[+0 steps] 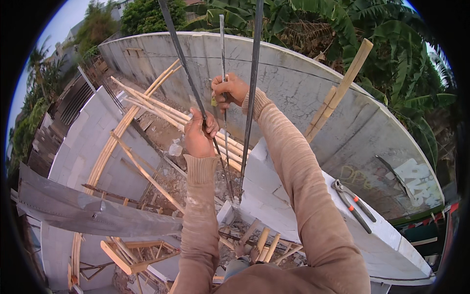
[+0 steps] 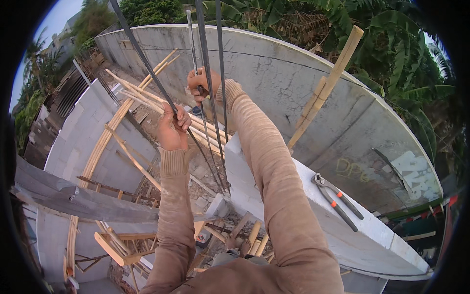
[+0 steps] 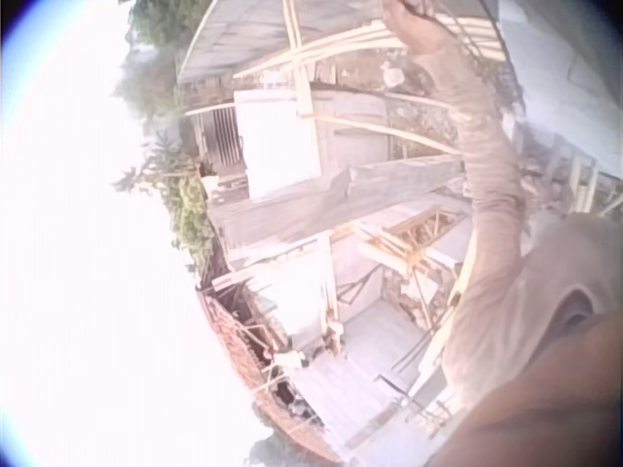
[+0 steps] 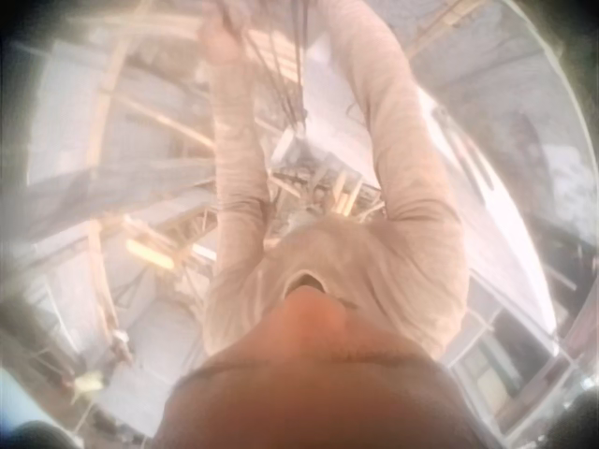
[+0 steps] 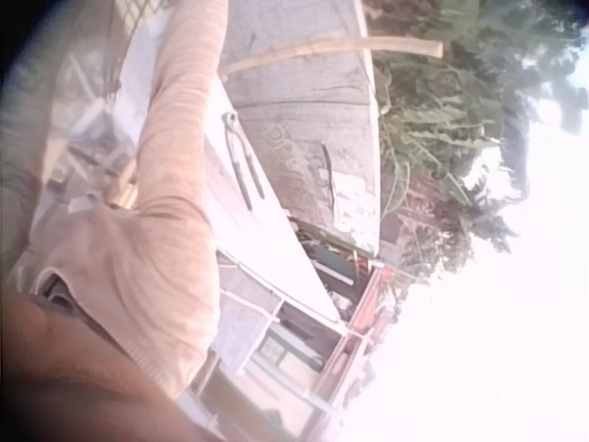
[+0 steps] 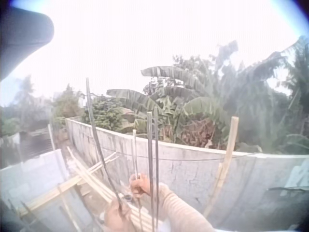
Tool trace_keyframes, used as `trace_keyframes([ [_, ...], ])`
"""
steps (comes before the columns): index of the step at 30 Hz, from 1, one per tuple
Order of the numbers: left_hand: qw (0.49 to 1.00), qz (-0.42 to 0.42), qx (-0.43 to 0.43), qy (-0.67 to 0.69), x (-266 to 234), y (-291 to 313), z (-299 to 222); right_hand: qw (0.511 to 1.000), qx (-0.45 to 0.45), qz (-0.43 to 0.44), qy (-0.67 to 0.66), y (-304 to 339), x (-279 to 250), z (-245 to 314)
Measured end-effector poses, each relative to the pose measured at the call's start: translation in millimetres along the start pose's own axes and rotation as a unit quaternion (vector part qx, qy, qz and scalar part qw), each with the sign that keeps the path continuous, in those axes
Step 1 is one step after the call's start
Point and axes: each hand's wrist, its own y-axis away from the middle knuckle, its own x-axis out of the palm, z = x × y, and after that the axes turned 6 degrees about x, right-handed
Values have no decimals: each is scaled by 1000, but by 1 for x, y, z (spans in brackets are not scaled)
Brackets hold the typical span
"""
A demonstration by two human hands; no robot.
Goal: The person places a concrete block onto a wall and then secures rebar using wire and a pair of pliers.
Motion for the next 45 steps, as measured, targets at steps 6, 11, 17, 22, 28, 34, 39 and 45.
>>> trace_keyframes([
  [6, 999, -45, 7, 28, 6, 8, -4, 1000, 2, -10, 6, -10, -2, 0],
  [11, 999, -14, 19, 49, -5, 14, -4, 1000, -4, -22, -20, -8, -16, -4],
  [17, 998, -43, 21, 47, -8, 23, -9, 999, -14, -37, -24, -6, -20, -6],
  [22, 998, -24, 25, 44, -12, 34, -14, 997, -15, -61, -35, -1, -28, -10],
  [28, 998, -37, -30, -36, 2, 2, -3, 1000, -21, -4, -21, -3, -3, -12],
  [34, 993, 2, -17, -118, 3, -17, -5, 997, -9, 66, 46, -2, 0, -13],
  [39, 992, 12, 19, -124, 15, -24, -11, 997, -18, 62, 34, 1, -12, -10],
  [45, 976, -129, 90, -151, -4, -10, -10, 999, -45, -27, 12, 9, -17, -7],
])
